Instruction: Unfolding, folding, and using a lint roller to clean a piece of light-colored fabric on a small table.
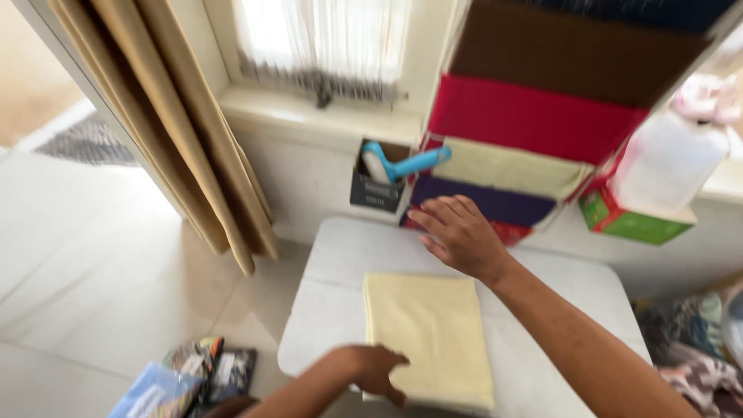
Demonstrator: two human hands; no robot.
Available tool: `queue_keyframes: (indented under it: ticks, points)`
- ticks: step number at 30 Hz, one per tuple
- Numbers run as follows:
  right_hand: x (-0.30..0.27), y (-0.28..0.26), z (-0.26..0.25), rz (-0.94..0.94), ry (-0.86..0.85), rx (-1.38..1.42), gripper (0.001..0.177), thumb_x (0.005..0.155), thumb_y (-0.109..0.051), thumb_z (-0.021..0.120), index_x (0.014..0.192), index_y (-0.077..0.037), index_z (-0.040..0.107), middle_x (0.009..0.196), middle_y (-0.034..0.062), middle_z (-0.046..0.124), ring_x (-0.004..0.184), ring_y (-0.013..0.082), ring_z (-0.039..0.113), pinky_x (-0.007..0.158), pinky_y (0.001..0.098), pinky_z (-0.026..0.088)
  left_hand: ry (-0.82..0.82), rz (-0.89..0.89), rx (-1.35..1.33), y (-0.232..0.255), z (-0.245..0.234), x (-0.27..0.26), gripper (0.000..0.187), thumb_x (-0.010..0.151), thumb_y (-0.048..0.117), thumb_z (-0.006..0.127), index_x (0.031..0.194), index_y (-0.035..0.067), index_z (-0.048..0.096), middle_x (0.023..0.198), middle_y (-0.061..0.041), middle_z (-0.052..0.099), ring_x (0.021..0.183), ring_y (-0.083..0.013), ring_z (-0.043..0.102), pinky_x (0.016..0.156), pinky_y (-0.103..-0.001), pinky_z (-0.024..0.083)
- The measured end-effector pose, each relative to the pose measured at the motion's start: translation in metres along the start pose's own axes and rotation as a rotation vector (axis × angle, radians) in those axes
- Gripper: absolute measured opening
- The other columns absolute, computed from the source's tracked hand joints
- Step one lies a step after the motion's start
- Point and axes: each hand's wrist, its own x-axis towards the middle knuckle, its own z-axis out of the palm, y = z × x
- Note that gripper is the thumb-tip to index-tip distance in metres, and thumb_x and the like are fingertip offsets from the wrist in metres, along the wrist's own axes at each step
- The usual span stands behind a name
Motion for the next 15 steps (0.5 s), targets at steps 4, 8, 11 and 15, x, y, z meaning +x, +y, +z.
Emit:
queue_keyframes:
  ticks: [4, 8, 11, 15]
  points:
    - [0.082, 0.023, 0.008, -0.026, 0.037, -0.396, 0.045, 0.093, -0.015, 0.058, 0.137, -0.018, 0.052, 0.134, 0.0115, 0.053, 0.127, 0.0268, 0.051, 0.116, 0.0408, 0.035, 0.206, -0.09, -0.25, -0.001, 0.018, -0.019, 0.06, 0.092, 0.025, 0.064, 0.149, 0.024, 0.047, 0.154, 0.006, 0.047, 0.143, -0.0213, 0.04, 0.121, -0.039, 0.033]
    - [0.116, 0.052, 0.043, 0.13, -0.314, -0.199, 0.068, 0.079, -0.011, 0.071, 0.142, -0.019, 0.048, 0.142, 0.0117, 0.056, 0.133, 0.03, 0.05, 0.116, 0.0476, 0.032, 0.584, 0.216, 0.085, -0.077, 0.075, 0.087, 0.024, 0.107, 0.013, 0.044, 0.123, 0.004, 0.059, 0.129, -0.018, 0.059, 0.118, -0.0356, 0.057, 0.101, -0.048, 0.045]
    - [0.132, 0.053, 0.036, 0.195, -0.468, -0.198, 0.078, 0.076, -0.019, 0.081, 0.147, -0.026, 0.048, 0.117, 0.0052, 0.068, 0.098, 0.0276, 0.066, 0.097, 0.0417, 0.043, 0.233, 0.107, 0.119, -0.079, 0.067, 0.095, 0.028, 0.104, 0.005, 0.054, 0.13, -0.003, 0.057, 0.149, -0.023, 0.044, 0.13, -0.0361, 0.049, 0.1, -0.056, 0.048]
    - [0.134, 0.058, 0.021, 0.142, -0.488, -0.25, 0.048, 0.09, -0.007, 0.066, 0.132, -0.029, 0.063, 0.109, 0.0028, 0.072, 0.095, 0.0191, 0.067, 0.098, 0.0408, 0.042, 0.323, 0.105, 0.116, -0.07, 0.062, 0.079, 0.049, 0.094, 0.025, 0.062, 0.131, -0.006, 0.055, 0.137, -0.025, 0.053, 0.118, -0.0377, 0.057, 0.098, -0.051, 0.048]
